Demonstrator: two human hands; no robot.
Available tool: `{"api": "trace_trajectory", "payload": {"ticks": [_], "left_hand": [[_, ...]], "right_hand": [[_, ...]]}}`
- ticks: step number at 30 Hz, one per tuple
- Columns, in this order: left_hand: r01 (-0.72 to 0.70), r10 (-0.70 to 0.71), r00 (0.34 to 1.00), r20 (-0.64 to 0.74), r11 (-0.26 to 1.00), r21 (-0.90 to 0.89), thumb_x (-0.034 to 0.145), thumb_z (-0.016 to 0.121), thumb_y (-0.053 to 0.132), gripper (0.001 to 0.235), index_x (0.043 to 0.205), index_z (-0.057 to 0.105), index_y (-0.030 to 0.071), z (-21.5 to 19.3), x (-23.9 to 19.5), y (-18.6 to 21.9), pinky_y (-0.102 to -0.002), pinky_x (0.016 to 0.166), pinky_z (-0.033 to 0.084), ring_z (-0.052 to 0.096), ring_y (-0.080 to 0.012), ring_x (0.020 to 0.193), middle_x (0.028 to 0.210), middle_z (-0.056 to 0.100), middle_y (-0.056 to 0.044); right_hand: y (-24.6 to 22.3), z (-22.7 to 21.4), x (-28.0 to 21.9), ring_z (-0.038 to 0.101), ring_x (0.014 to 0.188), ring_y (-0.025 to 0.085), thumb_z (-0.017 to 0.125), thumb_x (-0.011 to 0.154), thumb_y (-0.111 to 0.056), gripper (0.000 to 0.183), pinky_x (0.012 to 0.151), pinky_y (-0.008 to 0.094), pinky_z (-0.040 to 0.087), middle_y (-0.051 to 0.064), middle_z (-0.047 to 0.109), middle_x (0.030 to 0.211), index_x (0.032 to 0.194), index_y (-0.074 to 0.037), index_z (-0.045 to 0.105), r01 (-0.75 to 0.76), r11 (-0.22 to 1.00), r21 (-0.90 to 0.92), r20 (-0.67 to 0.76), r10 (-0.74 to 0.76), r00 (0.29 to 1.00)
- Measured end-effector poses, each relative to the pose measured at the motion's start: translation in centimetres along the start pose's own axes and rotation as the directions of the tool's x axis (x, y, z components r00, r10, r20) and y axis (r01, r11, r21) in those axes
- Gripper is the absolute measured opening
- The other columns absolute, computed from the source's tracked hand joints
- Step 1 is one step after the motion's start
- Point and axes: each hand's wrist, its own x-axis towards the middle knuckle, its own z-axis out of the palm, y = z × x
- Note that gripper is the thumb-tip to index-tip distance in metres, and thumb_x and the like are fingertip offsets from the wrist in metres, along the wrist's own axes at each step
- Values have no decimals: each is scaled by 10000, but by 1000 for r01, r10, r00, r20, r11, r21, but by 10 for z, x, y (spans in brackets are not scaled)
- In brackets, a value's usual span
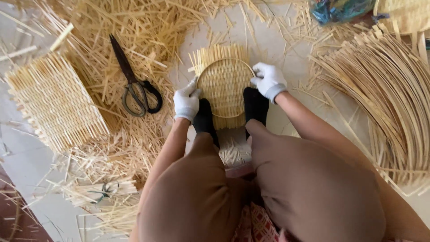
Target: The recorder is weaving and trimming bamboo strips to assemble small round baskets or lids on a floor covered with raw materials.
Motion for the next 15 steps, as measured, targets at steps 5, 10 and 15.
{"api": "trace_trajectory", "payload": {"ticks": [5,10,15], "left_hand": [[-30,33,998,-46,997,70,896,709,54,478,1368,642,80,2,0,-16,-253,978,490,676,-119,1131,1261,713,-188],[-54,53,998,-27,998,-39,911,687,51,490,1396,612,57,4,-7,-25,-242,1024,466,642,-107,1177,1326,708,-151],[-42,39,998,-41,996,-74,923,687,79,479,1398,624,71,-3,0,-4,-252,999,491,664,-116,1117,1290,746,-113]], "right_hand": [[32,5,31,739,949,170,795,795,-39,336,806,335,592,90,774,1025,1120,-45,712,27,924,381,171,-100,980],[31,8,25,725,921,174,820,784,-26,353,792,333,594,76,763,1014,1123,-40,721,51,917,396,156,-122,980],[5,-13,35,730,912,166,826,765,-52,318,803,330,588,80,777,998,1069,-36,735,144,924,353,136,-203,970]]}}
